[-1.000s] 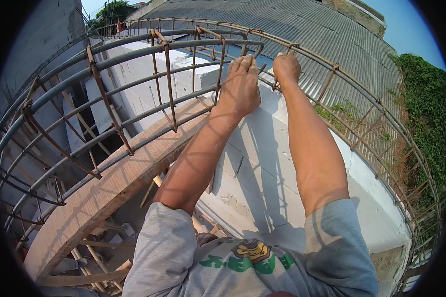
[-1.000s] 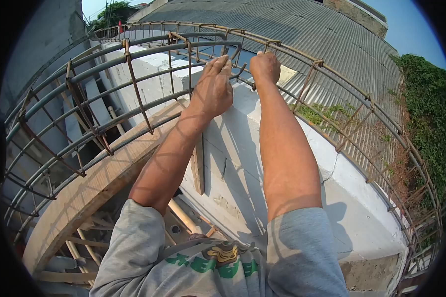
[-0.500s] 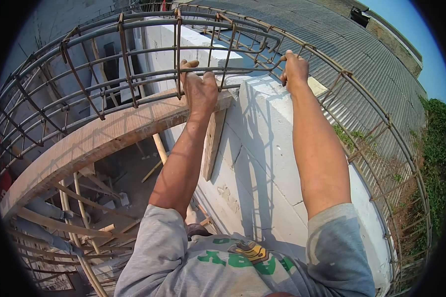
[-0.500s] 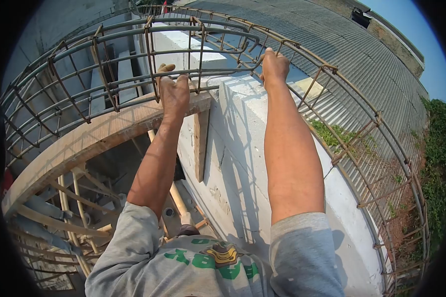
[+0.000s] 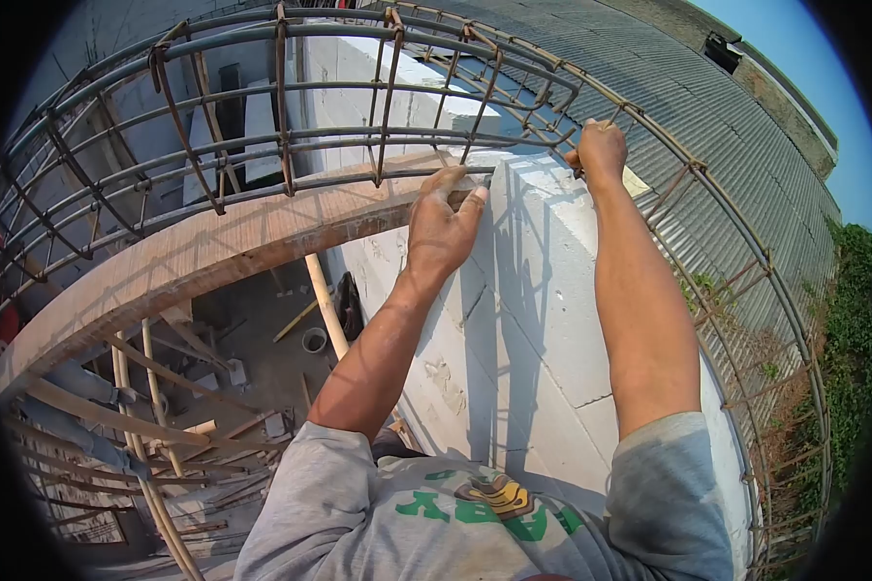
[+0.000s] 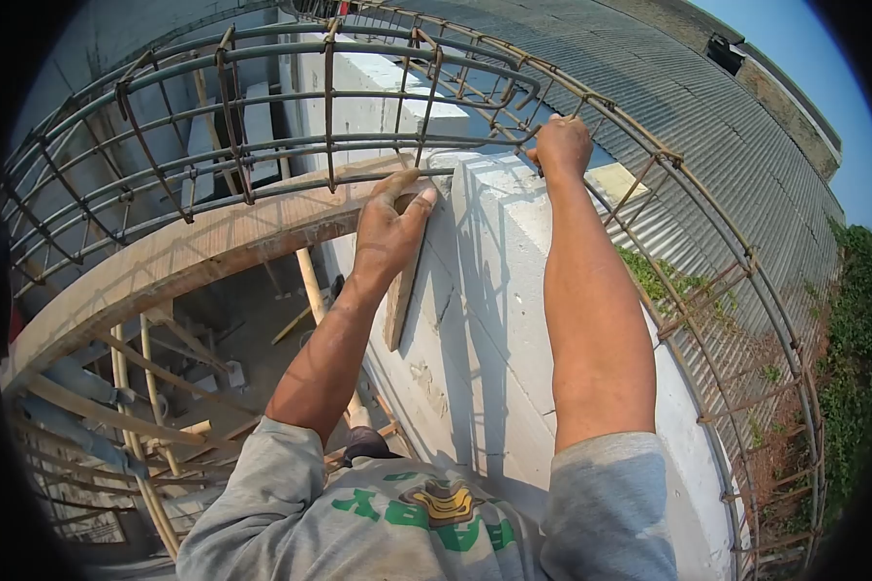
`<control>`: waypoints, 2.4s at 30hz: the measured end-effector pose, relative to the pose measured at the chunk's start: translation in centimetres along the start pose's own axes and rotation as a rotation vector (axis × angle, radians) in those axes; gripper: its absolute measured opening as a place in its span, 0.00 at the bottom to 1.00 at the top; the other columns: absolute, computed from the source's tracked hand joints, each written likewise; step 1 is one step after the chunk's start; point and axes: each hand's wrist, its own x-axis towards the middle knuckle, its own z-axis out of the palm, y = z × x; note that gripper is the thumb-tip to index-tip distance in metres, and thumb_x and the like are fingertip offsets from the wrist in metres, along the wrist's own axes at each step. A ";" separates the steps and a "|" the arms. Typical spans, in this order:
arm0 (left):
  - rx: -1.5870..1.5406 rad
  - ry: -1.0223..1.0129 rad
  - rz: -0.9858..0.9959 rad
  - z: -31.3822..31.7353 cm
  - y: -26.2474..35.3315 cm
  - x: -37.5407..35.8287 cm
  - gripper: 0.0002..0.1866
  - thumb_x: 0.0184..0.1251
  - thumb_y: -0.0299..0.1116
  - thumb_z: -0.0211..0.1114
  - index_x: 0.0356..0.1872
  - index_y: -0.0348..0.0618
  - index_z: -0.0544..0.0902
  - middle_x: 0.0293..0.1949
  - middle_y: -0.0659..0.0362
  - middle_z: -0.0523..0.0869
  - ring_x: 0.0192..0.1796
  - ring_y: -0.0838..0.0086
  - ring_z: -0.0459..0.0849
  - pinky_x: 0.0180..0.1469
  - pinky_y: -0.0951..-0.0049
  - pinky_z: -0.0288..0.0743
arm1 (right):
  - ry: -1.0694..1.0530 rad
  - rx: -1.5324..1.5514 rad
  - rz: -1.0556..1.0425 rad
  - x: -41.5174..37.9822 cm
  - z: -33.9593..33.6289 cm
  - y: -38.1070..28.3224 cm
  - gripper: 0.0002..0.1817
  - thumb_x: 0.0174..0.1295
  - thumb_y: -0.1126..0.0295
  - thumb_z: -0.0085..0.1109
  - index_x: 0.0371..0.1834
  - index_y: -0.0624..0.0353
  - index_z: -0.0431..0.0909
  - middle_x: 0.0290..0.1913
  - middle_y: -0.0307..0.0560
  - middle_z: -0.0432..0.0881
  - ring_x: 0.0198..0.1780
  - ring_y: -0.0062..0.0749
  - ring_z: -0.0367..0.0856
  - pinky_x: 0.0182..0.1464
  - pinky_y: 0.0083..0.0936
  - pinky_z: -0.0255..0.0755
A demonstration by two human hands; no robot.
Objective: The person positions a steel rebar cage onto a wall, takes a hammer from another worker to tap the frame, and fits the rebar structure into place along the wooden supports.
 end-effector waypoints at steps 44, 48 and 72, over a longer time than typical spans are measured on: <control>-0.131 0.040 0.034 1.3 -0.3 3.5 0.36 0.65 0.56 0.58 0.51 0.22 0.73 0.50 0.40 0.73 0.56 0.55 0.76 0.60 0.60 0.68 | -0.019 0.112 0.037 1.5 0.2 0.9 0.15 0.64 0.64 0.47 0.31 0.68 0.75 0.26 0.57 0.81 0.19 0.40 0.81 0.27 0.33 0.75; -0.009 -0.003 0.153 1.4 1.0 2.1 0.39 0.67 0.51 0.58 0.60 0.20 0.60 0.56 0.32 0.67 0.64 0.48 0.66 0.66 0.56 0.62 | -0.027 0.148 -0.030 1.1 0.3 1.2 0.15 0.62 0.65 0.42 0.27 0.65 0.75 0.14 0.59 0.76 0.14 0.40 0.77 0.22 0.35 0.71; 1.158 -0.373 -0.014 7.8 6.0 14.7 0.23 0.54 0.36 0.64 0.53 0.41 0.80 0.54 0.47 0.80 0.61 0.54 0.74 0.69 0.55 0.56 | -0.355 0.239 0.063 2.8 -1.7 1.4 0.17 0.64 0.63 0.46 0.39 0.69 0.78 0.21 0.58 0.81 0.20 0.39 0.82 0.32 0.33 0.75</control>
